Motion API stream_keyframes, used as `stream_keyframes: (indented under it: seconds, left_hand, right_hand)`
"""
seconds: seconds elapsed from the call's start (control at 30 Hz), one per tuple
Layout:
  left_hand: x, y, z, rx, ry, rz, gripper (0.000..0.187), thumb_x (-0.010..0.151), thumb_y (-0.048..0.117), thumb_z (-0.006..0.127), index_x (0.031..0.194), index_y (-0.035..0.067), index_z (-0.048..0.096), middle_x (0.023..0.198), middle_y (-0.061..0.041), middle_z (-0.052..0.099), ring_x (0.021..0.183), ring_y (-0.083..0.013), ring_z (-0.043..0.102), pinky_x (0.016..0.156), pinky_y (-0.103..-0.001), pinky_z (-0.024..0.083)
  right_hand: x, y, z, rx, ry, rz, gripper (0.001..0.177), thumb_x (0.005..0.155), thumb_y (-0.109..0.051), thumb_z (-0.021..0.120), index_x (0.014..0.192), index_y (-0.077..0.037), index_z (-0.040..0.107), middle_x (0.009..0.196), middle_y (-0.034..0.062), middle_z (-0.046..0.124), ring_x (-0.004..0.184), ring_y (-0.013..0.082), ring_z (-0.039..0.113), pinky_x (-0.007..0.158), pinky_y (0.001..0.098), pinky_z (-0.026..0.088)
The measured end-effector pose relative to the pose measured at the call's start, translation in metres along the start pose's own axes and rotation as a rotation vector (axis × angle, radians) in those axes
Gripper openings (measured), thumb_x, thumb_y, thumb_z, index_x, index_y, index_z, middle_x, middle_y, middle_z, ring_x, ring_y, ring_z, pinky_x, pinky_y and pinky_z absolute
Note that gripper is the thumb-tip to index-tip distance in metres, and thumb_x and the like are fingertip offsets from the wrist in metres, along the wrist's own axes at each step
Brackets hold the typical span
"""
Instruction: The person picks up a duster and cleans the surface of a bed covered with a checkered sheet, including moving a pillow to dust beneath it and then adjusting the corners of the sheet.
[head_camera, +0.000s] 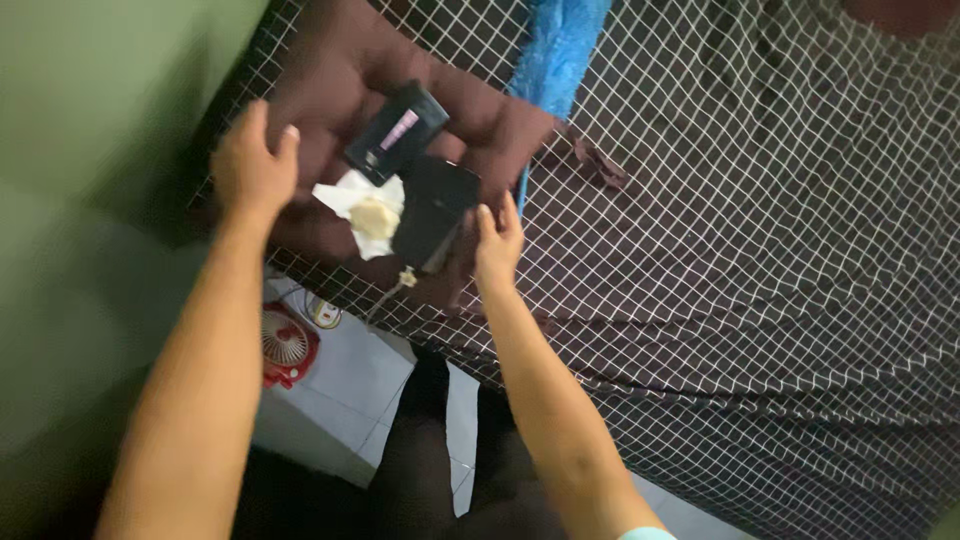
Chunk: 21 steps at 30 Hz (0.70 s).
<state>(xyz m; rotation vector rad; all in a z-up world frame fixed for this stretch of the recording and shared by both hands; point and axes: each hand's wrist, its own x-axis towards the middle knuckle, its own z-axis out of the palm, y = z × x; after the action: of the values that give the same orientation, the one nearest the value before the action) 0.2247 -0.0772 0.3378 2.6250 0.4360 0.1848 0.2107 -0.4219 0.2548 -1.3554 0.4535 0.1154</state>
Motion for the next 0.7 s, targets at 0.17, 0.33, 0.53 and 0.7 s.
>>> stream_keyframes:
  seconds: [0.17, 0.33, 0.53, 0.7]
  left_hand:
    - [0.033, -0.059, -0.014, 0.019, 0.038, 0.03, 0.044, 0.105, 0.026, 0.073, 0.137, -0.001, 0.059, 0.129, -0.027, 0.064, 0.117, -0.0486, 0.06, 0.098, -0.056, 0.048]
    - [0.047, -0.09, -0.006, 0.098, 0.019, 0.007, 0.041, 0.104, 0.025, 0.075, 0.135, 0.002, 0.061, 0.122, -0.025, 0.065, 0.109, -0.0486, 0.061, 0.087, -0.058, 0.048]
    - [0.05, -0.107, 0.022, 0.104, 0.01, -0.021, 0.04, 0.104, 0.025, 0.076, 0.134, 0.004, 0.061, 0.121, -0.024, 0.063, 0.109, -0.0488, 0.06, 0.086, -0.058, 0.049]
    - [0.062, -0.121, 0.037, 0.039, -0.011, -0.079, 0.045, 0.103, 0.025, 0.075, 0.139, 0.005, 0.059, 0.13, -0.025, 0.061, 0.117, -0.0479, 0.057, 0.094, -0.056, 0.048]
  right_hand:
    - [0.006, 0.014, 0.058, -0.036, -0.107, -0.023, 0.059, 0.099, -0.003, 0.063, 0.153, 0.006, 0.04, 0.148, 0.0215, 0.055, 0.133, 0.0252, 0.057, 0.111, 0.0327, 0.046]
    - [0.01, 0.032, 0.084, -0.006, -0.188, 0.015, 0.062, 0.099, 0.0, 0.061, 0.155, 0.005, 0.035, 0.147, 0.0221, 0.054, 0.133, 0.0262, 0.057, 0.11, 0.0336, 0.047]
    - [0.01, 0.042, 0.076, -0.092, -0.15, 0.147, 0.064, 0.096, 0.001, 0.059, 0.154, -0.001, 0.033, 0.142, 0.0216, 0.056, 0.129, 0.0256, 0.059, 0.106, 0.0338, 0.05]
    - [0.016, 0.059, 0.07, -0.287, -0.147, 0.026, 0.062, 0.095, -0.001, 0.063, 0.151, 0.0, 0.037, 0.131, 0.0198, 0.064, 0.121, 0.0249, 0.065, 0.102, 0.0339, 0.053]
